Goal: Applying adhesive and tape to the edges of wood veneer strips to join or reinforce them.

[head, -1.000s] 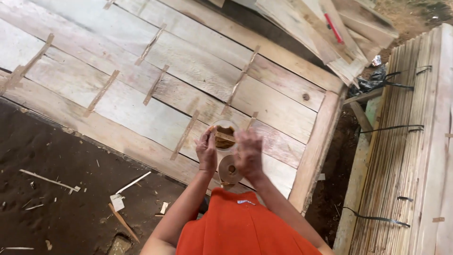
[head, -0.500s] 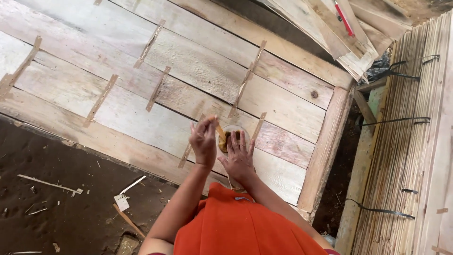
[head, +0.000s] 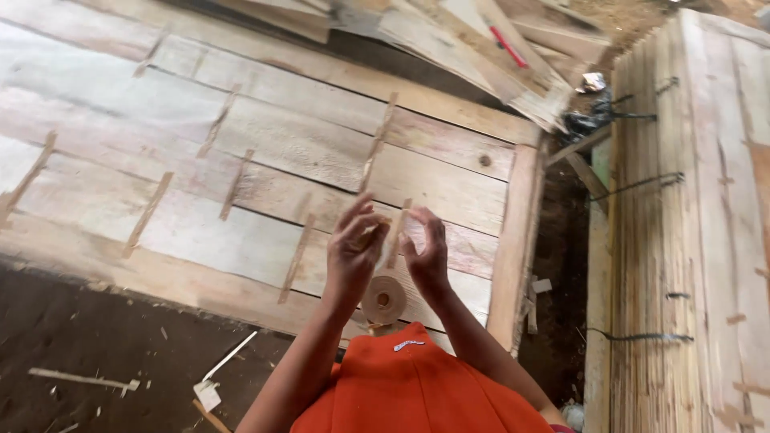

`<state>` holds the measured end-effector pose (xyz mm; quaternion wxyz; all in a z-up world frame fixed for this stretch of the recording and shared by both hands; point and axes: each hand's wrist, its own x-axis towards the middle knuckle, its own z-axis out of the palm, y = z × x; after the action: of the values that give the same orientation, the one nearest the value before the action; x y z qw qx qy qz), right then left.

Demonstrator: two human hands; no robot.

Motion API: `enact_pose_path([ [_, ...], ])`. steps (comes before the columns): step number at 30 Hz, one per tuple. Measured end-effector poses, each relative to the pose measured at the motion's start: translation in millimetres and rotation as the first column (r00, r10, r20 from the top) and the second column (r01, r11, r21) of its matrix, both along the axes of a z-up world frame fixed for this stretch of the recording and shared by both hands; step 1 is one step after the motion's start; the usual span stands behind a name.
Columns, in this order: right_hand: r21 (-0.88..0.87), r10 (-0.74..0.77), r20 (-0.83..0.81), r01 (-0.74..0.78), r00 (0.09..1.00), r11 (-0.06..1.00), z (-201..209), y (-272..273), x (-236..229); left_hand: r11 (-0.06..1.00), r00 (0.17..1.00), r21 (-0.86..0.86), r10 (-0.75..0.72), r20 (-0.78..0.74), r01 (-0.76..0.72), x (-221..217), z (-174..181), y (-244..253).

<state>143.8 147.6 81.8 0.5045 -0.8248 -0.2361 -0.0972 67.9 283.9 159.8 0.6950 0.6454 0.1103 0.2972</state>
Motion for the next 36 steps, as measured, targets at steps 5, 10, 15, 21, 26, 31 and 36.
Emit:
enact_pose_path([
  [5, 0.257, 0.221, -0.117, -0.185, 0.968, 0.949, 85.3, -57.1, -11.2, 0.981, 0.987, 0.137, -0.128, -0.094, 0.140, 4.0, 40.5, -62.2],
  [10, 0.401, 0.233, -0.316, -0.093, 0.920, 0.911, 86.5, -141.3, -7.2, 0.955, 0.945, 0.012, -0.292, -0.149, 0.297, 17.4, 56.6, -134.8],
  [15, 0.476, 0.267, -0.293, -0.102, 0.918, 0.874, 96.4, -209.8, 3.8, 0.928, 0.918, -0.049, -0.373, -0.137, 0.370, 44.9, 41.9, -201.8],
  [21, 0.404, 0.183, -0.441, 0.012, 0.879, 0.915, 65.7, -263.4, 46.6, 0.814, 0.959, 0.514, -0.177, -0.221, 0.269, 96.1, 20.0, -235.6],
  [26, 0.312, 0.093, -0.586, 0.118, 0.805, 0.943, 82.7, -272.1, 101.3, 0.734, 0.952, 0.642, -0.022, -0.304, 0.222, 168.3, -1.9, -243.3],
  [31, 0.282, -0.012, -0.739, 0.325, 0.674, 0.903, 35.2, -276.1, 201.2, 0.715, 0.872, 0.606, -0.010, -0.489, 0.348, 285.4, -81.8, -222.6],
  [36, 0.181, -0.104, -0.824, 0.433, 0.556, 0.883, -34.0, -272.4, 306.1, 0.421, 0.539, 0.489, 0.002, -0.843, 0.764, 372.3, -150.2, -238.0],
])
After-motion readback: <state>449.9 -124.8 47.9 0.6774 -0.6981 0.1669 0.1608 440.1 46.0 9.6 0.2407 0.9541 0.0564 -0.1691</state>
